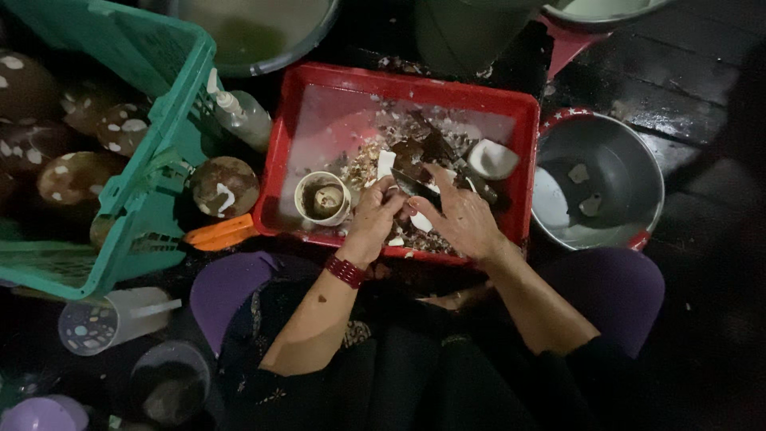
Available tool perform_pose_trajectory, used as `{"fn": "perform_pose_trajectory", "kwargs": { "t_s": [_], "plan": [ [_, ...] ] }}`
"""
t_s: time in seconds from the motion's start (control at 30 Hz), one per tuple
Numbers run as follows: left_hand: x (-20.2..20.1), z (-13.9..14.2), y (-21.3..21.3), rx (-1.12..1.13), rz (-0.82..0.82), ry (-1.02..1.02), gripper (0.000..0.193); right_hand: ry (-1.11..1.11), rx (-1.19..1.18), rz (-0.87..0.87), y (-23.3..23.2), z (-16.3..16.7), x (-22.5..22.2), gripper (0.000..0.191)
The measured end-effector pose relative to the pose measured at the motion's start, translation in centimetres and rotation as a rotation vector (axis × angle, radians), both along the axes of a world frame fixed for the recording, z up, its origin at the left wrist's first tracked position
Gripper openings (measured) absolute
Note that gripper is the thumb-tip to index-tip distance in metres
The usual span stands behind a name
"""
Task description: The person sits on the ground and uses a knife to cut and scrape white coconut meat out of coconut shell halves over a red tray, letting pieces fall into a small cup, working through coconuts from a green crate and moving husk debris aside.
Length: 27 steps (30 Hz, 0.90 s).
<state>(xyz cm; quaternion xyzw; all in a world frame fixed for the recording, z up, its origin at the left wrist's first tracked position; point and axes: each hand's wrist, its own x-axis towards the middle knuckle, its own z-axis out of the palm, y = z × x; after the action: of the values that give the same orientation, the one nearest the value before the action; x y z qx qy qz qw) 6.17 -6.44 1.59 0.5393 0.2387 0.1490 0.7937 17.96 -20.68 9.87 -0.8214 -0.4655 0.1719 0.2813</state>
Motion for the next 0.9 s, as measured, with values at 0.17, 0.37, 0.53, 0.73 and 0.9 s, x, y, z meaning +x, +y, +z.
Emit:
{"fn": "perform_pose_trajectory", "kwargs": {
  "t_s": [0.17, 0.37, 0.53, 0.73, 0.9],
  "plan": [
    [-0.1, 1.0, -0.4, -0.039, 0.028, -0.113, 0.015, -0.018, 0.015, 0.019, 0.1, -0.2, -0.1, 0.072],
    [-0.4, 2.1, -0.7, -0.001, 0.039, -0.039, 0.026, -0.077, -0.031, -0.011, 0.0, -0.6, -0.2, 0.069],
    [-0.5, 2.6, -1.5, -0.043, 0.056, -0.031, 0.028, -0.001, -0.076, -0.022, 0.6, -1.3, 0.0, 0.057],
    [-0.3, 2.1, -1.7, -0.048, 0.071, 0.001, 0.032, 0.134, 0.062, -0.005, 0.3, -0.2, 0.0, 0.053],
    [-0.3, 1.8, -0.7, -0.061, 0.145, 0.034, 0.031, 0.159, 0.026, 0.0, 0.1, 1.6, -0.8, 0.06]
  ]
}}
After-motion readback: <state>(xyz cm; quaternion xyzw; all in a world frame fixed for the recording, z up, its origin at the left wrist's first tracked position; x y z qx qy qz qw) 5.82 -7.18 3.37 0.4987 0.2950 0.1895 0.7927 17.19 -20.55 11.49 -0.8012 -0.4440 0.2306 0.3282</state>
